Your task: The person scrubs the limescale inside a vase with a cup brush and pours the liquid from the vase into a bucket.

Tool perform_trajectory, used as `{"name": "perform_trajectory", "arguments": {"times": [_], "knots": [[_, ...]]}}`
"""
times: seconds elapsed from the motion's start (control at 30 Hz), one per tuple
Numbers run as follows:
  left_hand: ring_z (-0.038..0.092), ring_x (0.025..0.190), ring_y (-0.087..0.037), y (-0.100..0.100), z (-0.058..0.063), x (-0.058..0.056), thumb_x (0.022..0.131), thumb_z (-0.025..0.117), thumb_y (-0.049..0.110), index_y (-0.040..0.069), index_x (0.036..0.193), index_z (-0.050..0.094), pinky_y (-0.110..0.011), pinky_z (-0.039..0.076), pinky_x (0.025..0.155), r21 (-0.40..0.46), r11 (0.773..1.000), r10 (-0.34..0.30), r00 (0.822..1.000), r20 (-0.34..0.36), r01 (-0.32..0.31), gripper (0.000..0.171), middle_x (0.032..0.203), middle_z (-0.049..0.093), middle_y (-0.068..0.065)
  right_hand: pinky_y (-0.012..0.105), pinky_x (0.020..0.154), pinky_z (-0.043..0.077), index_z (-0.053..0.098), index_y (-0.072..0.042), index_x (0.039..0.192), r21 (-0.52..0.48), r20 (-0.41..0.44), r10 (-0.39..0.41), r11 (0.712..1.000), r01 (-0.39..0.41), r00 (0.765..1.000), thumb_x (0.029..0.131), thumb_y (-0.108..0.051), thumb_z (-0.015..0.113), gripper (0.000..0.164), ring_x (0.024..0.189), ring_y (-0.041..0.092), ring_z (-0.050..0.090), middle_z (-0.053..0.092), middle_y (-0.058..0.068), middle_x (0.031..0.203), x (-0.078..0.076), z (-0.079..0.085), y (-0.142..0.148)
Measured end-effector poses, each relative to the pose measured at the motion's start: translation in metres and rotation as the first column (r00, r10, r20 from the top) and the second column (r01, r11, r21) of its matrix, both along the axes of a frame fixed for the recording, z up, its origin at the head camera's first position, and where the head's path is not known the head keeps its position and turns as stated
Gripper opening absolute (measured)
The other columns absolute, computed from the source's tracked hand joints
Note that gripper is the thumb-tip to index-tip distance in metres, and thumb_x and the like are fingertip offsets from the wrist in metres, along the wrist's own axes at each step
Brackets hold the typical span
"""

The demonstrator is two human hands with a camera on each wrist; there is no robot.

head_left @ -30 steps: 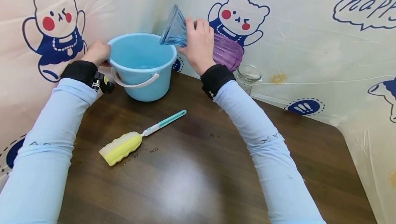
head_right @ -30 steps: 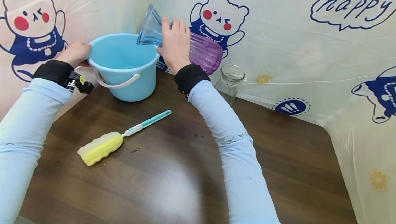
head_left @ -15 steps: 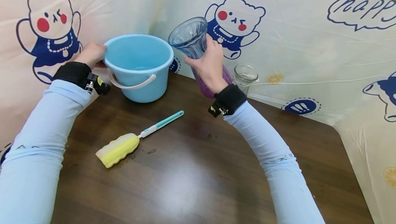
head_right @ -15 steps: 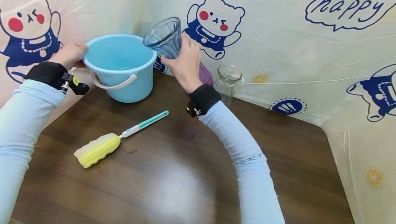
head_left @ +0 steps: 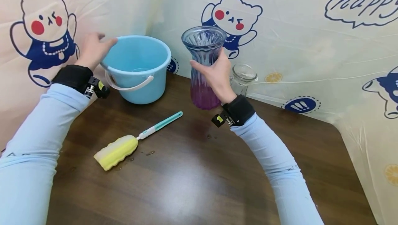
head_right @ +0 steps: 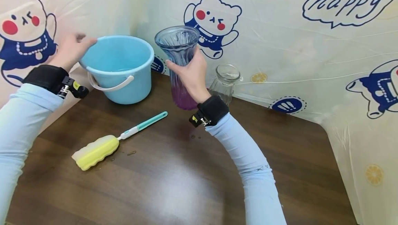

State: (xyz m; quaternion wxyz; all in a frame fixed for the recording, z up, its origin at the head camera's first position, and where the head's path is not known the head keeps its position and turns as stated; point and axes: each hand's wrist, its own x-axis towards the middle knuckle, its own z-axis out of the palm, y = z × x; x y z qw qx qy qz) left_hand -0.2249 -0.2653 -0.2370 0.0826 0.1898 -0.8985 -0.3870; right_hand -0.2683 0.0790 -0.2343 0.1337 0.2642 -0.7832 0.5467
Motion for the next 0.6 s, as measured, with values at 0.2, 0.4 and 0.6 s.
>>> {"name": "perform_trajectory", "arguments": {"times": [0.2, 0.4, 0.6], "knots": [[0.021, 0.135, -0.026, 0.055, 0.011, -0.011, 0.089, 0.052, 0.04, 0.015, 0.145, 0.021, -0.045, 0.019, 0.108, 0.068, 0.932, -0.334, 0.915, -0.227, 0.357, 0.068, 0.149, 0.02, -0.008, 0.025, 0.087, 0.043, 0.042, -0.007, 0.125, 0.031, 0.043, -0.02, 0.999, 0.019, 0.999, 0.072, -0.033, 0.075, 0.068, 0.104, 0.013, 0.054, 0.056, 0.005, 0.119, 0.005, -0.005, 0.011], [0.024, 0.134, -0.022, 0.117, 0.009, -0.02, 0.085, 0.063, 0.032, 0.013, 0.144, 0.023, -0.041, 0.019, 0.109, 0.068, 0.798, -0.572, 0.789, -0.224, 0.599, 0.074, 0.147, 0.026, -0.006, 0.025, 0.088, 0.043, 0.042, -0.006, 0.125, 0.031, 0.061, -0.036, 0.999, 0.034, 0.997, 0.07, -0.034, 0.076, 0.07, 0.105, 0.012, 0.053, 0.056, 0.006, 0.119, 0.013, -0.006, 0.019], [0.028, 0.131, -0.024, 0.159, -0.003, -0.026, 0.08, 0.069, 0.029, 0.008, 0.141, 0.027, -0.043, 0.022, 0.107, 0.075, 0.664, -0.713, 0.66, -0.239, 0.744, 0.077, 0.144, 0.029, -0.008, 0.024, 0.089, 0.041, 0.042, -0.005, 0.126, 0.028, 0.06, -0.045, 0.999, 0.043, 0.997, 0.07, -0.033, 0.077, 0.071, 0.106, 0.011, 0.053, 0.056, 0.005, 0.119, 0.016, -0.007, 0.028]]}}
